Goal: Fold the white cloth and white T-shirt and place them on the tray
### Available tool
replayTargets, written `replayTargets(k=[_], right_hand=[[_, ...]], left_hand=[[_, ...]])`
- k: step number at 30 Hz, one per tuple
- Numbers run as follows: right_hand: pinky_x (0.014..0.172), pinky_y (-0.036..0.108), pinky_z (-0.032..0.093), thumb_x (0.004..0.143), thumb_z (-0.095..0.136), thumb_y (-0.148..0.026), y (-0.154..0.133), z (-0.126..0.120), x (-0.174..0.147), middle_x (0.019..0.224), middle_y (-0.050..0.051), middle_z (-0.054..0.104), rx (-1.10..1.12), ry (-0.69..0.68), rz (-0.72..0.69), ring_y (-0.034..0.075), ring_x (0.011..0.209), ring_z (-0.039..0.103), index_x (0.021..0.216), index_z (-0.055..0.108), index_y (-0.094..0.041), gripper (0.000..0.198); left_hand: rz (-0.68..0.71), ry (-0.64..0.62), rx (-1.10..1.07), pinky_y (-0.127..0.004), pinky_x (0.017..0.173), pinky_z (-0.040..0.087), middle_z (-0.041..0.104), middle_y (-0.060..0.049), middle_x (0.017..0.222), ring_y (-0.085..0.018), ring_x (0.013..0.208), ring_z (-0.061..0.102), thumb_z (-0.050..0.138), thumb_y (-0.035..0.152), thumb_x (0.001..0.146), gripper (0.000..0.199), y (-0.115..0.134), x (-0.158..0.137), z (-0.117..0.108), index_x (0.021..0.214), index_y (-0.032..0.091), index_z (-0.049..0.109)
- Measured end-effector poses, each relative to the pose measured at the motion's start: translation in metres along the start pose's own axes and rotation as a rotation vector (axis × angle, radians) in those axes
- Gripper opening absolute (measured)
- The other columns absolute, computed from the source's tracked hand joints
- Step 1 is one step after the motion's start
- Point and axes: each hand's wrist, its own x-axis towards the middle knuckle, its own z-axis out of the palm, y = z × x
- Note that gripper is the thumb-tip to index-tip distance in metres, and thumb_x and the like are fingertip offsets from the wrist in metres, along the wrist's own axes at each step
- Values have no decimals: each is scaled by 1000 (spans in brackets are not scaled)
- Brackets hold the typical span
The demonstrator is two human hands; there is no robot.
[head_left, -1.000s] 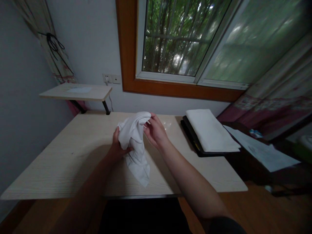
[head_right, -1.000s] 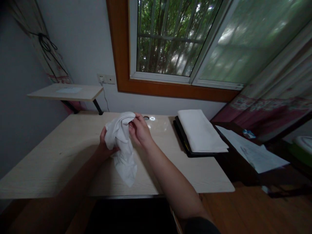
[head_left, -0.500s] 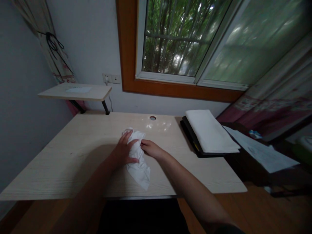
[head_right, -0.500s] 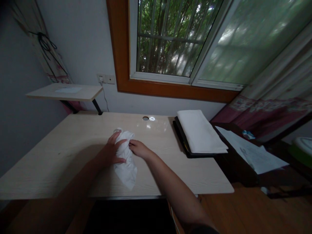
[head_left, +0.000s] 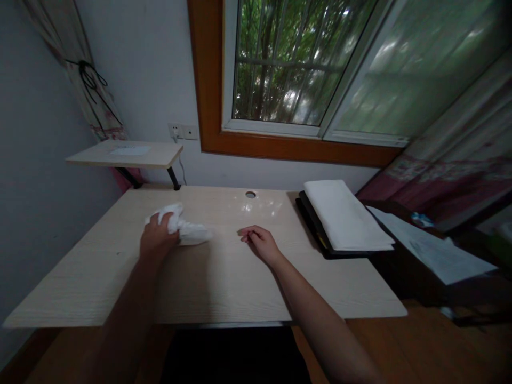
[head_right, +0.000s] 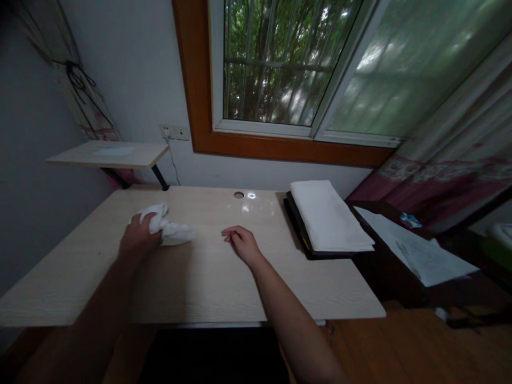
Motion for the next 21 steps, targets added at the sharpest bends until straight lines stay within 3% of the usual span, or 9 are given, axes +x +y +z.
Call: replayTargets(k=[2,6,10,13,17,19,21], right_hand=[[74,30,54,90,52,-29,1,-1,-1,94,7,74,-93,18,-51,16,75,66,100,77,-18,29],[82,31,53,84,47,-13,-2,1,-3,95,4,73,-338,-68,-173,16,82,67,97,77,-20,33],[91,31,51,80,46,-5,-7,3,-5,95,3,73,-469,-133,-258,17,92,67,93,76,-21,35],[89,31,52,80,46,-3,-9,3,-6,95,3,74,-486,-135,-259,17,91,68,92,75,-21,36],[89,30,51,79,47,-2,-10,3,-6,94,3,73,-493,-125,-263,17,90,68,92,76,-21,37],[89,30,51,80,47,-2,-10,3,-6,94,3,73,-491,-127,-272,17,90,68,93,76,-21,37],[89,30,51,80,47,-1,-11,3,-6,93,3,73,-487,-132,-276,17,90,68,92,76,-21,37]], left_hand=[[-197,-2,79,-58,95,54,42,-19,151,-43,124,55,58,51,90,66,-35,8,-15,150,27,43],[-421,-55,189,-60,91,54,41,-24,151,-47,123,56,58,57,88,79,-103,15,-37,155,24,34],[-348,22,279,-57,87,57,49,-22,145,-44,116,61,57,53,89,68,-142,14,-52,150,27,44],[-221,157,319,-56,91,55,51,-17,146,-42,119,59,59,44,87,67,-150,17,-73,150,26,45],[-84,460,286,-66,102,46,42,-13,158,-46,135,46,53,37,90,65,-142,26,-108,153,26,44],[-31,511,267,-69,105,41,38,-12,161,-47,141,39,53,31,90,65,-135,29,-114,155,26,43],[11,483,254,-71,107,37,36,-12,163,-46,145,34,54,26,91,66,-126,27,-108,156,26,41]])
